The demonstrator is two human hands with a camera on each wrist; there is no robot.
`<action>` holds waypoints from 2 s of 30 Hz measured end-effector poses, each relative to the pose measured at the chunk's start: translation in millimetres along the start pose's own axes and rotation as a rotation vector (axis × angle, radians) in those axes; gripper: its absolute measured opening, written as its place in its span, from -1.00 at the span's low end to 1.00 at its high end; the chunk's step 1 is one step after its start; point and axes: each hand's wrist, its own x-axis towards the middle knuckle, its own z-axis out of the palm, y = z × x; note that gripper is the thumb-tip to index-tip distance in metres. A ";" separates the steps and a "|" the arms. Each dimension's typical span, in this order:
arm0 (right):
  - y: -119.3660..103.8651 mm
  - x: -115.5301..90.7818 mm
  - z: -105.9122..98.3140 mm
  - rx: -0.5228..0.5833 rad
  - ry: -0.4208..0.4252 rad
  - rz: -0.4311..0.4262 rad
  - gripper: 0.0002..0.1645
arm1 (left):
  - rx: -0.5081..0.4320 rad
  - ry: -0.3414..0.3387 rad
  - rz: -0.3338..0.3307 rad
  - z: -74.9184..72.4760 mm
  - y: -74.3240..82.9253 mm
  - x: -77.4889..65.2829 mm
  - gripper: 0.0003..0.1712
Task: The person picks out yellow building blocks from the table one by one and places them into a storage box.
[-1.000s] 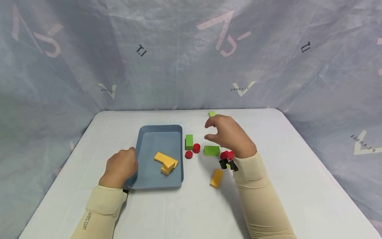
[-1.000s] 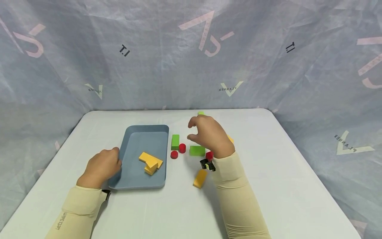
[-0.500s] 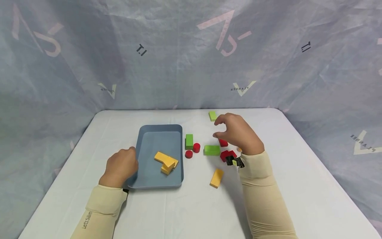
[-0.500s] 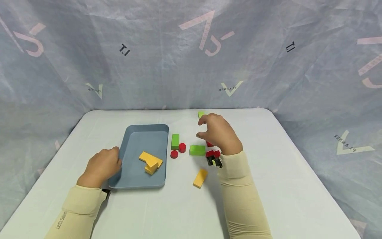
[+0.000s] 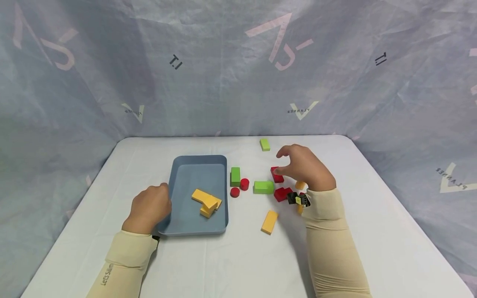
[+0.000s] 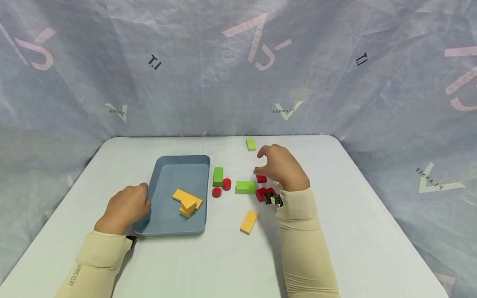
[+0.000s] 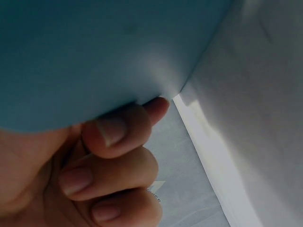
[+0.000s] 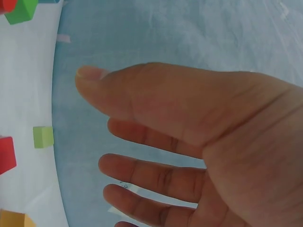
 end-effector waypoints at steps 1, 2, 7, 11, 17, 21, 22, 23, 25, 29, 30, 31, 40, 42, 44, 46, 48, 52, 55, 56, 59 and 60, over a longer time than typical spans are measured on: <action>1.7 0.0 -0.4 0.000 -0.003 0.007 -0.48 | 0.000 0.000 0.000 0.0 0.0 0.0 -0.77; 3.4 0.2 -0.7 0.002 -0.007 0.012 -0.48 | 0.000 0.000 0.000 0.0 -0.1 0.0 -0.77; 10.7 2.1 -0.3 0.010 -0.026 0.051 -0.48 | -0.001 0.000 -0.001 0.2 -0.9 0.1 -0.79; 13.7 3.3 0.5 0.012 -0.035 0.069 -0.49 | 0.001 -0.002 -0.006 0.2 -1.1 -0.2 -0.81; 19.0 3.7 0.3 0.011 -0.036 0.107 -0.48 | 0.002 0.003 -0.001 -0.1 -0.6 -0.4 -0.82; 24.1 4.7 0.8 0.011 -0.039 0.138 -0.46 | 0.002 0.009 0.003 -0.2 -0.2 -0.2 -0.83; 25.3 5.0 1.0 0.012 -0.041 0.148 -0.46 | 0.003 0.011 0.004 -0.4 0.0 -0.2 -0.83; 26.3 5.3 1.1 0.015 -0.045 0.158 -0.45 | 0.003 0.010 0.004 -0.5 0.2 -0.1 -0.83; 27.9 5.7 1.2 0.019 -0.051 0.174 -0.45 | 0.003 0.008 0.001 -0.8 0.7 -0.1 -0.82; 30.7 6.3 1.7 0.025 -0.058 0.190 -0.44 | 0.002 0.009 0.003 -1.0 0.8 -0.1 -0.82; 31.7 6.5 2.0 0.024 -0.059 0.192 -0.44 | 0.002 0.008 0.004 -1.0 0.8 -0.1 -0.82; 32.7 6.8 2.3 0.023 -0.058 0.193 -0.44 | 0.002 0.009 0.005 -0.9 0.7 -0.1 -0.82; 42.3 10.6 7.2 0.015 -0.055 0.203 -0.41 | -0.002 0.004 0.004 -0.2 0.5 0.2 -0.80; 43.4 11.1 8.2 0.014 -0.054 0.210 -0.41 | -0.002 0.002 0.003 -0.3 0.5 0.1 -0.80; 44.5 11.8 9.3 0.013 -0.052 0.218 -0.41 | -0.002 0.006 0.005 -0.3 0.3 0.1 -0.81; 45.2 12.6 10.5 0.011 -0.053 0.227 -0.40 | -0.002 0.014 0.010 -0.3 0.1 0.1 -0.83; 46.4 13.7 11.9 0.007 -0.053 0.241 -0.38 | -0.004 0.023 0.016 -0.4 -0.2 0.2 -0.85; 48.1 15.7 13.8 0.004 -0.050 0.254 -0.35 | -0.005 0.034 0.021 -0.4 -1.1 0.8 -0.88; 49.7 16.7 15.1 0.003 -0.045 0.257 -0.36 | -0.005 0.032 0.019 -0.4 -1.6 1.3 -0.87; 50.1 16.9 15.8 0.002 -0.040 0.261 -0.37 | -0.005 0.030 0.019 -0.4 -1.7 1.4 -0.87; 52.0 17.9 17.5 -0.004 -0.034 0.268 -0.40 | -0.008 0.024 0.016 -0.6 -1.8 1.4 -0.85; 52.7 18.3 17.9 -0.006 -0.032 0.272 -0.41 | -0.010 0.022 0.016 -0.7 -1.7 1.4 -0.84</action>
